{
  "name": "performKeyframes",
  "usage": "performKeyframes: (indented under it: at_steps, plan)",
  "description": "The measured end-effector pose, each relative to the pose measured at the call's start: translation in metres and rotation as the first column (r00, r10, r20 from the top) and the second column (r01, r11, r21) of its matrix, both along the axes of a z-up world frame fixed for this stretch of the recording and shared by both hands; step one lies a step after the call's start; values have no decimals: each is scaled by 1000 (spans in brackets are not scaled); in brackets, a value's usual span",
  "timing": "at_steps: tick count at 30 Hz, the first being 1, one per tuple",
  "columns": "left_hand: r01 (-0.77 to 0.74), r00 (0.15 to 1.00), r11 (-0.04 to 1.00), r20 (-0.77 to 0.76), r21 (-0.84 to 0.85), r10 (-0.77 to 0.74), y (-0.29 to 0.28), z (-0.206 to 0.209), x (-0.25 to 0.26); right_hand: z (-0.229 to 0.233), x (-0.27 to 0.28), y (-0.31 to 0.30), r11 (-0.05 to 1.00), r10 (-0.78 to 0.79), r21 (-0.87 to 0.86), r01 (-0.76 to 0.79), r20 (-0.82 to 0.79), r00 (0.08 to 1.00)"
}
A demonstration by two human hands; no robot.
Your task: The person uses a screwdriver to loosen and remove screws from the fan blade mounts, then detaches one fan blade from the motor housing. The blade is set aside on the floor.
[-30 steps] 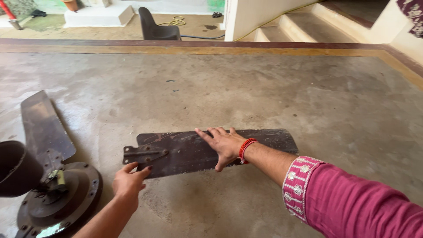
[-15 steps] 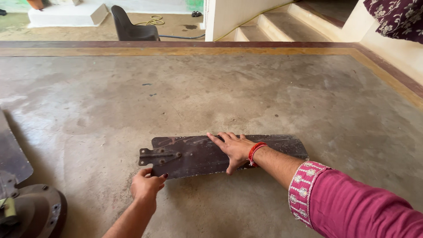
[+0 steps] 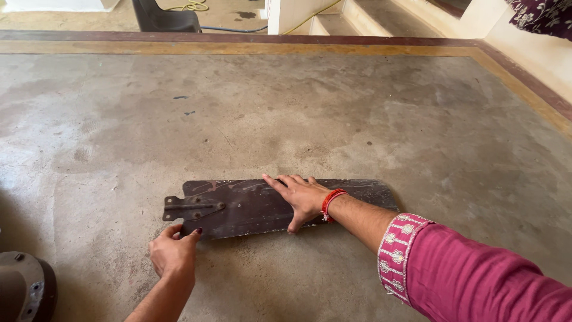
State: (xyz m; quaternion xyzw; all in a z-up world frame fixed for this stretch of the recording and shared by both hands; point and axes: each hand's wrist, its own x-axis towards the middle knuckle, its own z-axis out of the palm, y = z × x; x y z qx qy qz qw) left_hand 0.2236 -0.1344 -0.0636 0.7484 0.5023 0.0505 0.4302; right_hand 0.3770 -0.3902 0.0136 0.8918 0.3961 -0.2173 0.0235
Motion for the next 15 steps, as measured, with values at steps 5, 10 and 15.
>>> performKeyframes:
  at_steps: [5, 10, 15]
  plan:
    - [-48, 998, 998, -47, 34, 50, 20, -19, -2, -5, -3, 22, 1000, -6, -8, 6, -26, 1000]
    - [-71, 995, 995, -58, 77, 75, 37, -23, -6, -6, -6, 42, 999, 32, 28, -31, -16, 999]
    - [-74, 993, 990, -86, 119, 85, 45, -25, -11, -7, -6, 58, 999, 43, 12, -43, -6, 999]
